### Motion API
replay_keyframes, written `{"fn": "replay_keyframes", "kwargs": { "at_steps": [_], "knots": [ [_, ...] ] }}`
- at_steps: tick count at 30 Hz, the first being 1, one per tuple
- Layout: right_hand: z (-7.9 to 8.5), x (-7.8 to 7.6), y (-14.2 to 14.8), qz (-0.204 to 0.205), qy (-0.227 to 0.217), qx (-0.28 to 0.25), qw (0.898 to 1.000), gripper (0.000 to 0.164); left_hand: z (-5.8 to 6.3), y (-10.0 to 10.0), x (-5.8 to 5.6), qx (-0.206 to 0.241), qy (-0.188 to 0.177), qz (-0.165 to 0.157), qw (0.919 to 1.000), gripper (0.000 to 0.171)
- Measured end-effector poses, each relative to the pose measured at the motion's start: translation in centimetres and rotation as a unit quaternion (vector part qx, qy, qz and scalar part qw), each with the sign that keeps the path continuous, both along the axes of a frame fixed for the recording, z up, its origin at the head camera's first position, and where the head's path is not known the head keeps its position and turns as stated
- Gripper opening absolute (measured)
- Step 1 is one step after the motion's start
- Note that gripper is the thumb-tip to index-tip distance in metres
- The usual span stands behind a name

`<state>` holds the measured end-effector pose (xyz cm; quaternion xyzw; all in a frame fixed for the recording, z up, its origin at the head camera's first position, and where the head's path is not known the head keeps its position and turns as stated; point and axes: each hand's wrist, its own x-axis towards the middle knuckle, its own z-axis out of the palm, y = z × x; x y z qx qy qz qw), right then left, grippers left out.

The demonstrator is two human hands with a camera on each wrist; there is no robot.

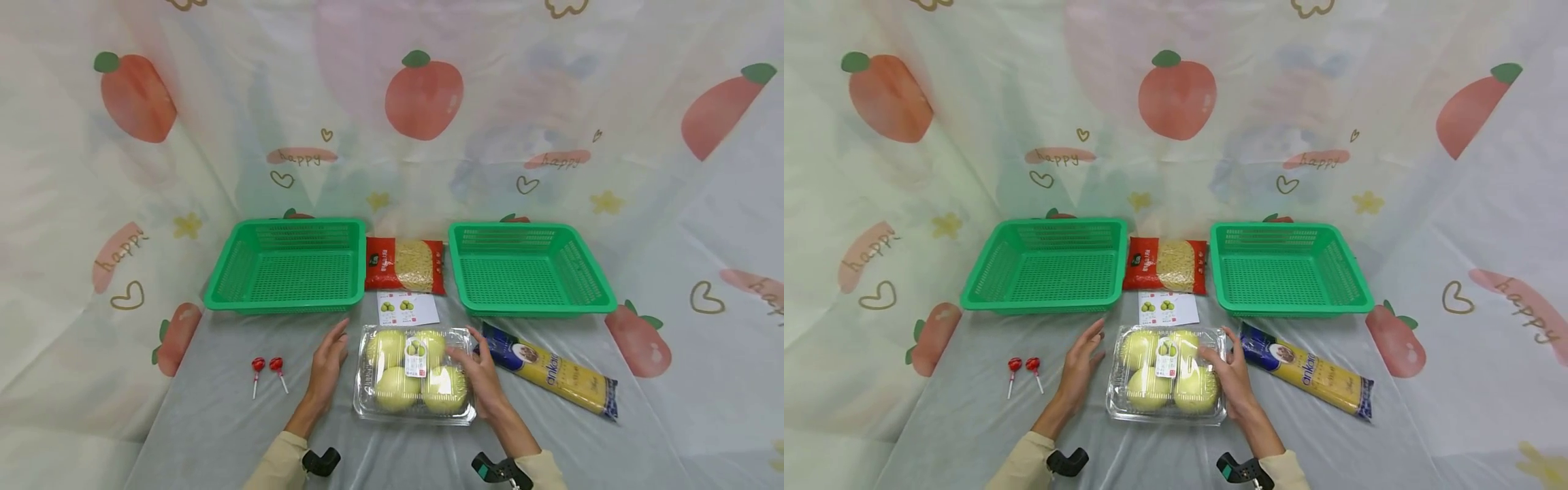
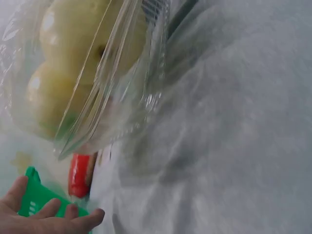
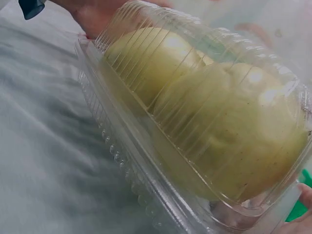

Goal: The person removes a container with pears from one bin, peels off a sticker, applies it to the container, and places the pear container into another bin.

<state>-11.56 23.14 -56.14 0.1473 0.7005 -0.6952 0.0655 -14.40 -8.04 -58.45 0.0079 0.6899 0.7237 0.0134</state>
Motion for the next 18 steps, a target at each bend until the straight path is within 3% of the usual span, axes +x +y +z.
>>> {"fn": "replay_keyframes", "kwargs": {
  "at_steps": [9, 14, 18],
  "knots": [
    [0.9, 1.6, 4.4, -0.035, -0.003, -0.012, 0.999, 0.083, 1.0, 3.2, -2.4, -0.044, -0.007, -0.015, 0.9989, 0.050],
    [0.7, 2.7, 6.7, -0.046, -0.008, 0.006, 0.999, 0.084, 1.8, 5.6, -4.3, -0.066, -0.015, -0.075, 0.9949, 0.051],
    [0.5, 3.5, 8.6, -0.027, -0.006, 0.027, 0.999, 0.088, 2.5, 7.9, -6.1, -0.069, -0.005, -0.139, 0.9878, 0.053]
  ]
}}
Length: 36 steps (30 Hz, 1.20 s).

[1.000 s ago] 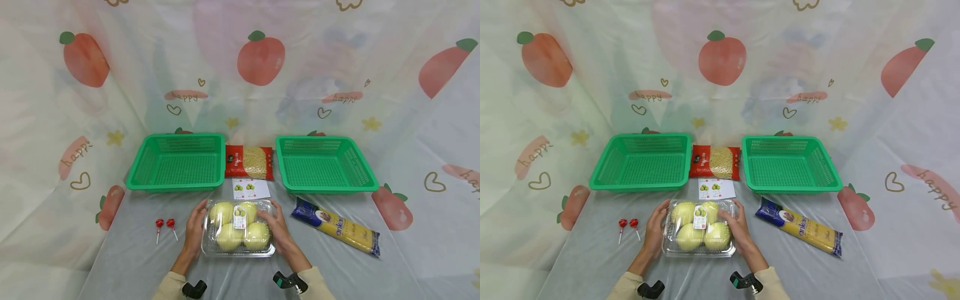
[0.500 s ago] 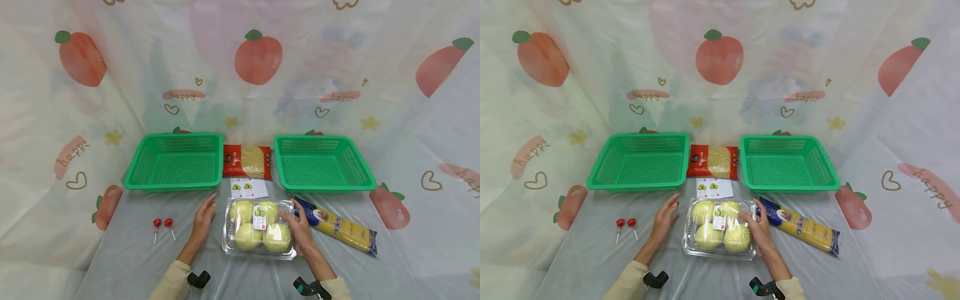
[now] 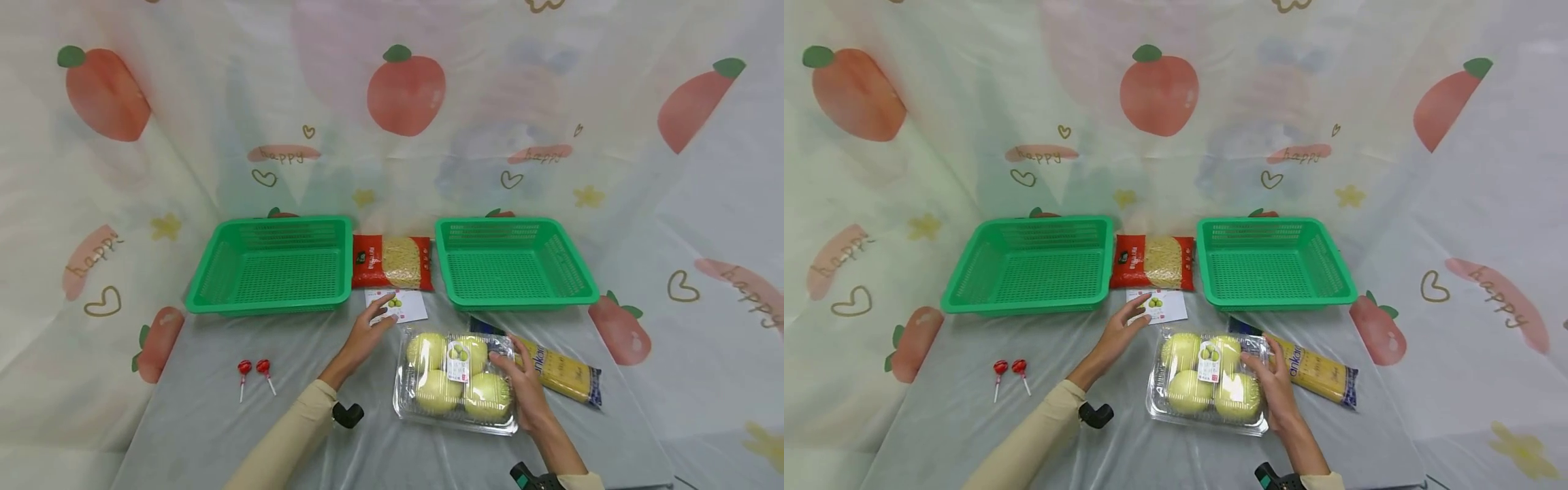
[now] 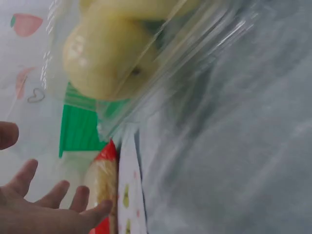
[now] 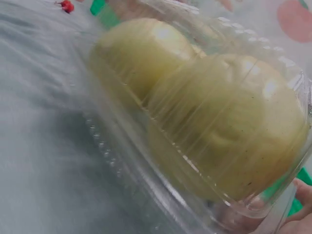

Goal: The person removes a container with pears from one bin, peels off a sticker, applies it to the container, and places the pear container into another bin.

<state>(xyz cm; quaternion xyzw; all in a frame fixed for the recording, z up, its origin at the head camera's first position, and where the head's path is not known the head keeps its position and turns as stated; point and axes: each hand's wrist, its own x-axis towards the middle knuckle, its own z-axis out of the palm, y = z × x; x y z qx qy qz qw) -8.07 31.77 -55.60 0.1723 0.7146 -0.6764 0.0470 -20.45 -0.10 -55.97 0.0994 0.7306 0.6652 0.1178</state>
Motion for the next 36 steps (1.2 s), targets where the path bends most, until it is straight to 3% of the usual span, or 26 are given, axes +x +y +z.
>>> {"fn": "replay_keyframes", "kwargs": {
  "at_steps": [5, 14, 19, 24, 27, 30, 34, 36],
  "knots": [
    [0.4, 0.9, 2.6, 0.013, -0.012, 0.013, 1.000, 0.090, 0.8, 3.0, -1.9, -0.018, 0.014, -0.050, 0.9985, 0.054],
    [1.2, 2.0, 5.1, -0.027, -0.027, 0.023, 0.999, 0.084, 1.8, 7.4, -4.6, -0.051, 0.040, -0.075, 0.9950, 0.060],
    [1.7, 2.0, 6.3, -0.016, -0.024, 0.027, 0.999, 0.082, 1.6, 8.7, -5.1, -0.084, 0.049, -0.103, 0.9899, 0.064],
    [2.8, 2.2, 8.1, 0.008, -0.015, 0.057, 0.998, 0.076, 0.7, 9.8, -4.7, -0.108, 0.052, -0.127, 0.9846, 0.063],
    [4.0, 1.7, 9.1, 0.013, 0.003, 0.052, 0.999, 0.072, 0.5, 10.3, -4.5, -0.101, 0.056, -0.108, 0.9874, 0.060],
    [5.6, 0.6, 9.8, 0.014, 0.040, 0.008, 0.999, 0.065, 0.3, 10.8, -4.5, -0.098, 0.065, -0.085, 0.9894, 0.058],
    [8.6, -1.8, 10.4, 0.026, 0.099, -0.044, 0.994, 0.061, 0.5, 11.4, -4.7, -0.099, 0.066, -0.064, 0.9908, 0.057],
    [10.3, -3.4, 10.8, 0.025, 0.118, -0.046, 0.992, 0.063, 0.7, 11.7, -4.9, -0.096, 0.065, -0.061, 0.9914, 0.058]
  ]
}}
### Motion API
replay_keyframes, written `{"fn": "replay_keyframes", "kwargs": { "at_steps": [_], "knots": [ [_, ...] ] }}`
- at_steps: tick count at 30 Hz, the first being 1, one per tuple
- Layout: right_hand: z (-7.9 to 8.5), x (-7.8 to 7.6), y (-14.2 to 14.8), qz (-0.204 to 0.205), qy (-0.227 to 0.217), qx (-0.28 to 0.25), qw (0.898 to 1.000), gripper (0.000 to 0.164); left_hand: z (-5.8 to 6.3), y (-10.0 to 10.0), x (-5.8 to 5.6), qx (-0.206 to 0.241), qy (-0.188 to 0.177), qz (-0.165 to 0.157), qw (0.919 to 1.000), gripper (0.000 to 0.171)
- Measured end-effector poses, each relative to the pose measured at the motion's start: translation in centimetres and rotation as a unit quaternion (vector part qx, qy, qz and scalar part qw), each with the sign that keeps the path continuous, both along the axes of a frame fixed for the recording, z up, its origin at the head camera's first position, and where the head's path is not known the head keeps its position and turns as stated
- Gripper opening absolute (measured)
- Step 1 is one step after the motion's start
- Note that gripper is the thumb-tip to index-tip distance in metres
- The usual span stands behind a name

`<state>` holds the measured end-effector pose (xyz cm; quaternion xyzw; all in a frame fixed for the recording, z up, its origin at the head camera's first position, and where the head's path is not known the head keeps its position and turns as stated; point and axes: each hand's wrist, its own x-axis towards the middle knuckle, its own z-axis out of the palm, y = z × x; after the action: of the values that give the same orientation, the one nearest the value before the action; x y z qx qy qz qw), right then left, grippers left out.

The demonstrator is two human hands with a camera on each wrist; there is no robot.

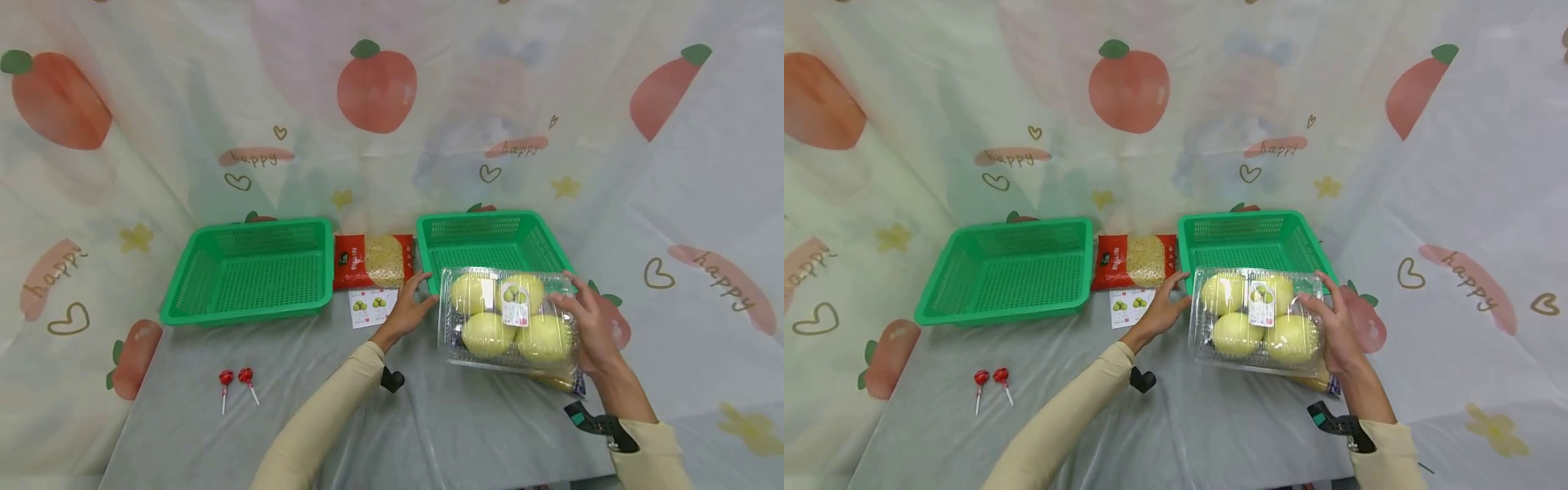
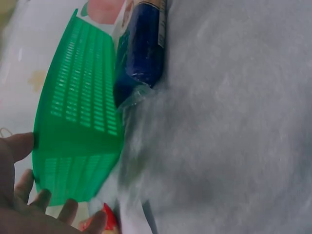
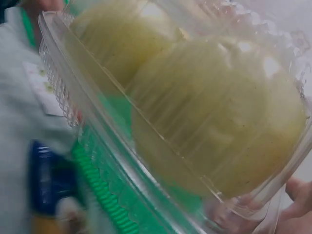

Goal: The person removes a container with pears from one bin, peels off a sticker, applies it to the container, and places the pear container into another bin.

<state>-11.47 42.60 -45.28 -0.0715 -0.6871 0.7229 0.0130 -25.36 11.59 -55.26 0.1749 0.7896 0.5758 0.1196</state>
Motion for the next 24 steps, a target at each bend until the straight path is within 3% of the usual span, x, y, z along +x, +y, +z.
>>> {"fn": "replay_keyframes", "kwargs": {
  "at_steps": [7, 11, 14, 17, 24],
  "knots": [
    [4.4, -7.3, 0.6, -0.043, 0.009, 0.031, 0.999, 0.084, 0.7, 0.0, 0.0, 0.024, -0.007, 0.014, 0.9996, 0.059],
    [5.1, -11.5, 1.0, -0.073, -0.034, 0.113, 0.990, 0.088, 0.7, 0.2, 0.2, 0.034, -0.023, 0.024, 0.9989, 0.057],
    [4.6, -14.2, 1.3, -0.072, -0.064, 0.178, 0.979, 0.092, 0.8, 0.5, 0.4, 0.032, -0.031, 0.026, 0.9987, 0.057],
    [3.4, -16.0, 1.9, -0.061, -0.086, 0.207, 0.973, 0.098, 0.8, 0.8, 0.4, 0.020, -0.032, 0.019, 0.9991, 0.058],
    [0.2, -18.5, 1.3, -0.043, -0.141, 0.210, 0.966, 0.117, 0.9, 0.6, 0.4, -0.023, -0.021, 0.023, 0.9993, 0.060]
  ]
}}
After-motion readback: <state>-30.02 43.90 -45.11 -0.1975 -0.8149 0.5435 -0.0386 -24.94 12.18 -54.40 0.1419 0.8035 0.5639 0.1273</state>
